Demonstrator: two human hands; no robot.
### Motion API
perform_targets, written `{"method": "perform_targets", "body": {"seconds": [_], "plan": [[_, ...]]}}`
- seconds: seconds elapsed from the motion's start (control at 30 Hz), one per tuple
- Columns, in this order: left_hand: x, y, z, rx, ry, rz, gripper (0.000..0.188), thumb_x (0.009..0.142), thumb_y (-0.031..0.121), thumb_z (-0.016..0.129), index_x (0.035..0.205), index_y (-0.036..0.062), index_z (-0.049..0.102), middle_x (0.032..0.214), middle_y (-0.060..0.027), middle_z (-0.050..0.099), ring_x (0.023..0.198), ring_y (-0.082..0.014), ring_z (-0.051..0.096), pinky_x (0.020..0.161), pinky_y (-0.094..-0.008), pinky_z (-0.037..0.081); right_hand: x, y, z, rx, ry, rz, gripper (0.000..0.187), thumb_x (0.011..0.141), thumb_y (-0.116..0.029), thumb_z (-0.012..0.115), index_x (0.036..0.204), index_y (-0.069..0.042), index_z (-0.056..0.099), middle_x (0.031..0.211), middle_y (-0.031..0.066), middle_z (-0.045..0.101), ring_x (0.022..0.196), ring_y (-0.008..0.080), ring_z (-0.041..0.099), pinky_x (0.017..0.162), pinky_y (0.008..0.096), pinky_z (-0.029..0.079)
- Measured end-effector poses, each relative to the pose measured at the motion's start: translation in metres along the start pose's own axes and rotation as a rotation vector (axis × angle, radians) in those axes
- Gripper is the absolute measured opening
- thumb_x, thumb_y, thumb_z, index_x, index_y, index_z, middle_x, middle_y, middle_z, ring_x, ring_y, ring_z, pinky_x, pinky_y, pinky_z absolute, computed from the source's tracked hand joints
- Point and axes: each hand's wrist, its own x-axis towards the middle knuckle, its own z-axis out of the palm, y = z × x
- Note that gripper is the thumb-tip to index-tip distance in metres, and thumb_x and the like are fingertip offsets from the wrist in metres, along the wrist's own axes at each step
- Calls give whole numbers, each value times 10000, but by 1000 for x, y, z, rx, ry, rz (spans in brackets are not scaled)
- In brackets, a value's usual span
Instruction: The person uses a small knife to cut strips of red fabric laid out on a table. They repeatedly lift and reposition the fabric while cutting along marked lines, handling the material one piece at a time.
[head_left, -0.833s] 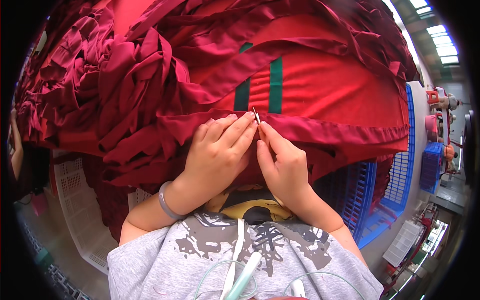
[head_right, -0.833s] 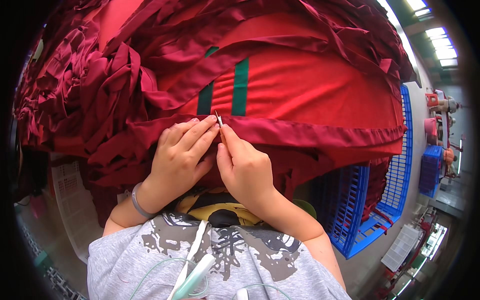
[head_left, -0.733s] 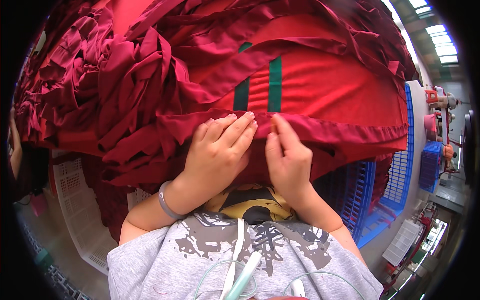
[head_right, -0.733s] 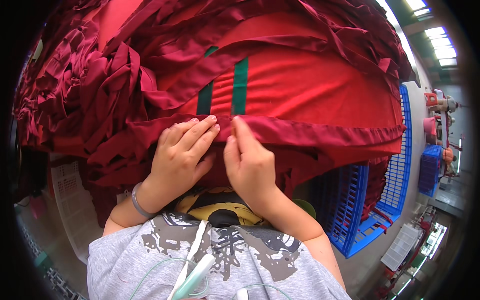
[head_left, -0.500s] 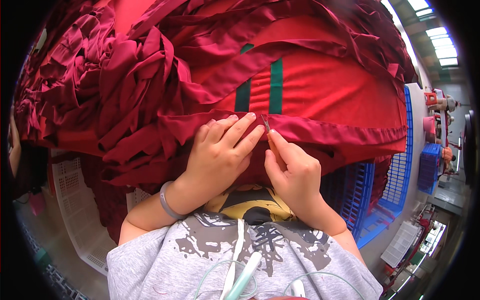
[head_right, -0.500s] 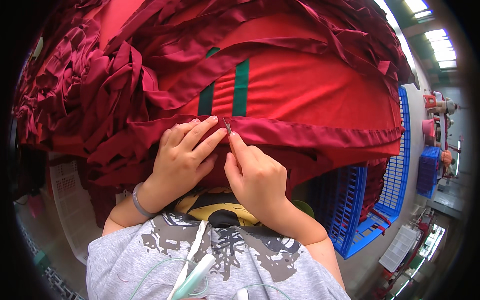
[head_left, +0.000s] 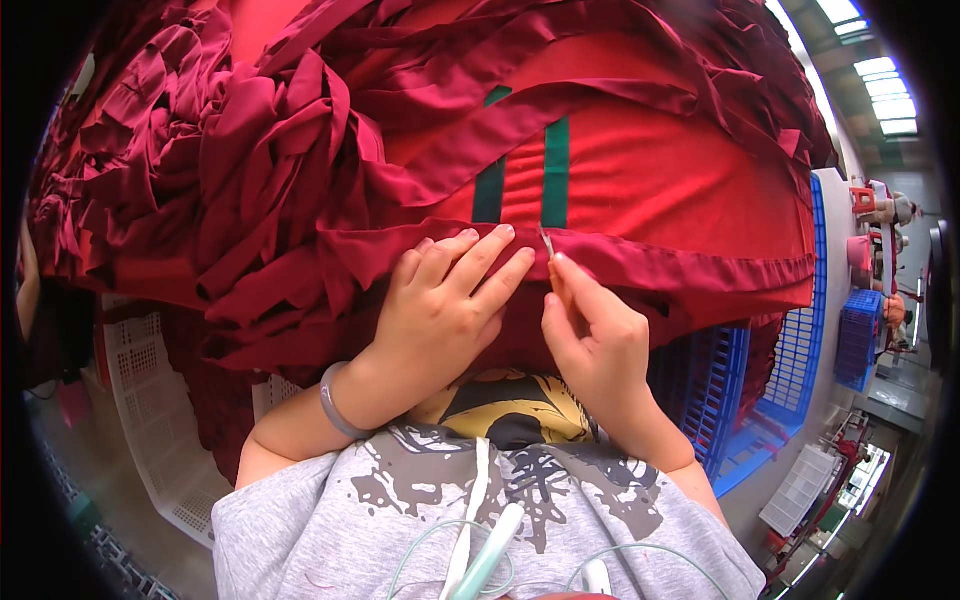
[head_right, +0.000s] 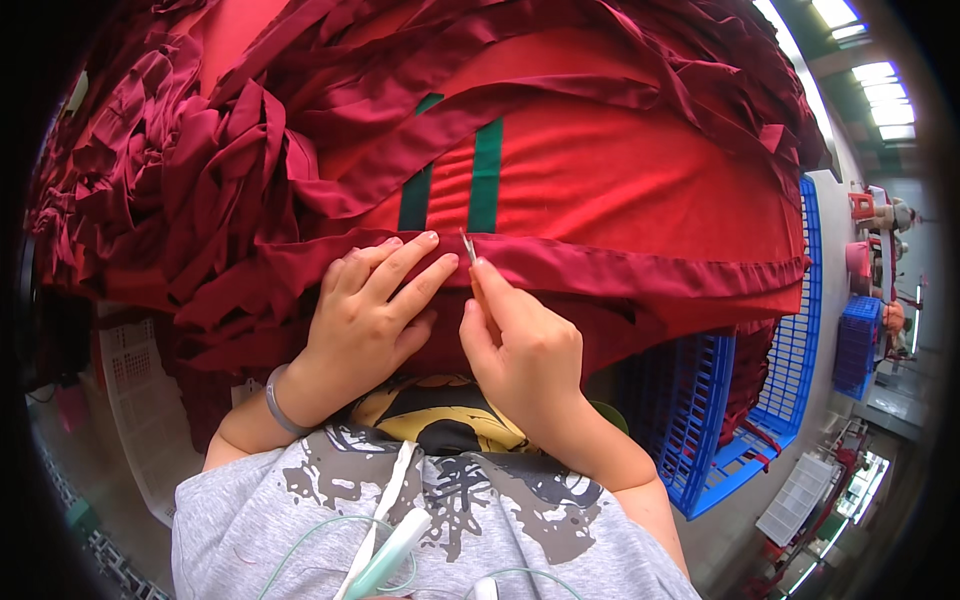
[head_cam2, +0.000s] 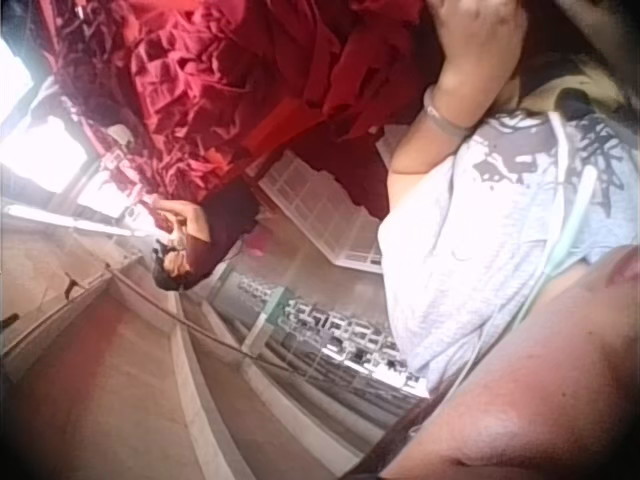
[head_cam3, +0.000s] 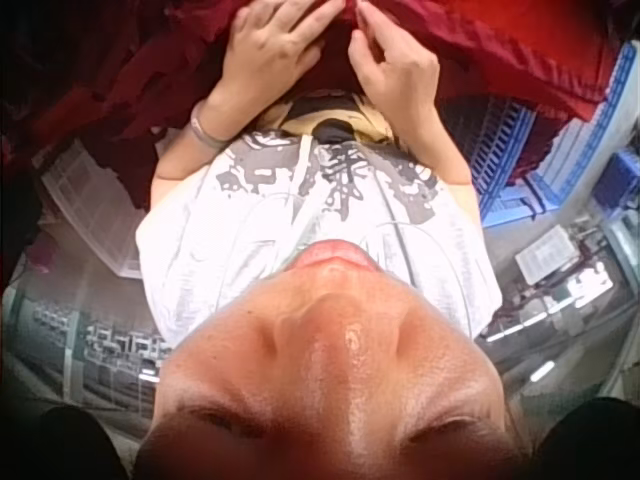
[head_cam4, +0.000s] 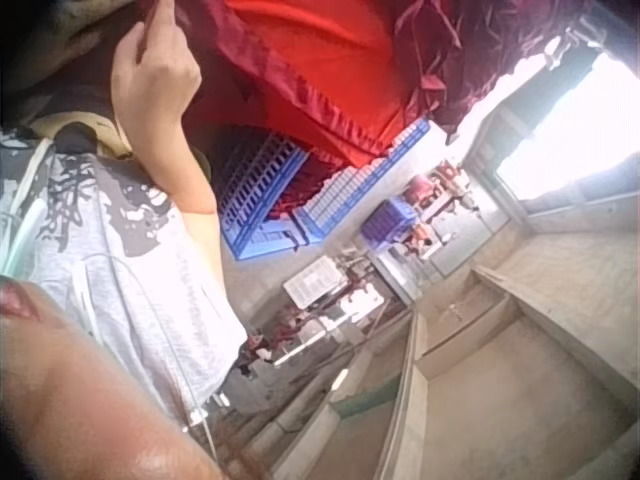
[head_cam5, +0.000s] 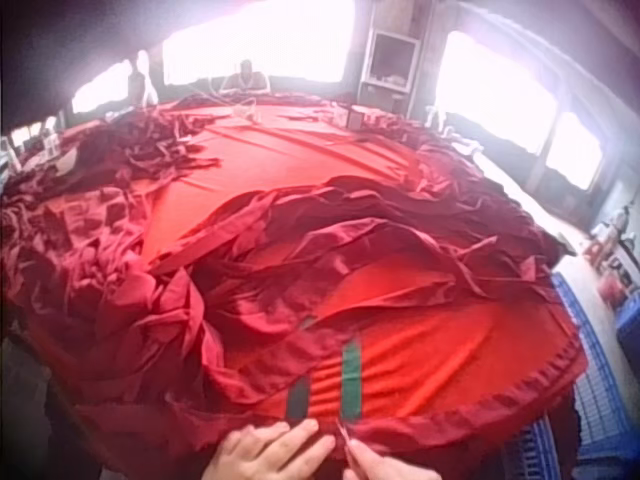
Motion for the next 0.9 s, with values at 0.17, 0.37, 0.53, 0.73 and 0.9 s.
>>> {"method": "perform_targets", "body": {"seconds": [0.17,0.37,0.53,0.73,0.9], "plan": [[-1,-1,1,6,11,11,511,736,181,700,1243,207,646,1358,-19,542,1140,-232,518,937,-396,406,0,-7,-4,-207,-84,-69,313,819,-104,661,1118,-14,681,673,76,618,539,217,615,497,334,484],[1,0,-1,12,-3,20,508,739,172,696,1243,209,647,1359,-10,541,1143,-228,518,940,-392,406,10,2,6,-86,70,-68,324,882,-74,625,1186,38,621,806,161,679,647,271,678,573,352,534],[-1,0,-1,12,-17,12,527,732,158,702,1253,203,639,1350,-12,549,1146,-219,514,945,-387,405,28,5,-8,176,122,34,334,907,-4,577,1237,48,559,931,189,674,819,286,700,724,341,540],[-4,-13,-5,-125,120,48,372,682,105,726,1053,112,695,1133,-14,657,968,-221,579,846,-376,441,51,-2,-18,170,30,103,170,855,-16,628,1019,12,593,819,121,640,699,183,631,675,288,498],[-32,-42,-68,90,449,-126,106,735,80,531,736,46,630,711,-95,593,667,-239,528,706,-377,394,41,19,-33,247,120,239,68,881,-43,650,870,-6,594,640,-33,487,593,12,398,516,212,324]]}}
